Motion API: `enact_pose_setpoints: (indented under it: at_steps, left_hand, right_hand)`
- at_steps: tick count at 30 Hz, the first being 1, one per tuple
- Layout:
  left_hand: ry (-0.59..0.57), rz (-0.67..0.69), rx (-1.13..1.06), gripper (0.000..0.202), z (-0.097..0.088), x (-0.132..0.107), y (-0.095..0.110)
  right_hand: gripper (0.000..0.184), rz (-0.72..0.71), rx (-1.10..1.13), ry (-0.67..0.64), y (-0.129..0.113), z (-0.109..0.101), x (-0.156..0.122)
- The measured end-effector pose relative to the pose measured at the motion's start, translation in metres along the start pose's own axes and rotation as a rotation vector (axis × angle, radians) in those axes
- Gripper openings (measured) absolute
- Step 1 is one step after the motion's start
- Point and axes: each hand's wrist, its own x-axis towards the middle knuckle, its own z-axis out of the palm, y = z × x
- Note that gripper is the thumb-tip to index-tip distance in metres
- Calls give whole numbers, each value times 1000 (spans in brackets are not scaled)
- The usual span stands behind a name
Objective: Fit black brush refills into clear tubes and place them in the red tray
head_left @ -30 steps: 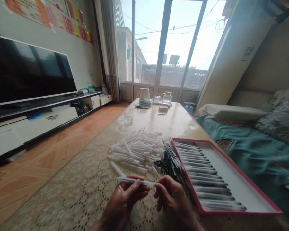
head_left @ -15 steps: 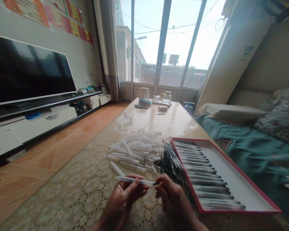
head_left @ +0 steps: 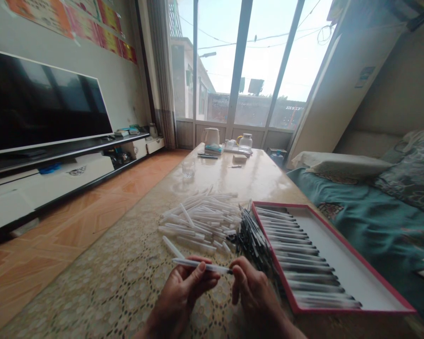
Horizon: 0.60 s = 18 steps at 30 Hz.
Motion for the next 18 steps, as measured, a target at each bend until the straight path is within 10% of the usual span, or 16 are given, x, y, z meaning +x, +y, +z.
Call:
enact_pose_setpoints:
  at_steps: [18]
  left_hand:
    - [-7, -28, -29, 13, 5, -2, 4]
  right_hand:
    - [41, 1, -44, -57, -1, -3, -1]
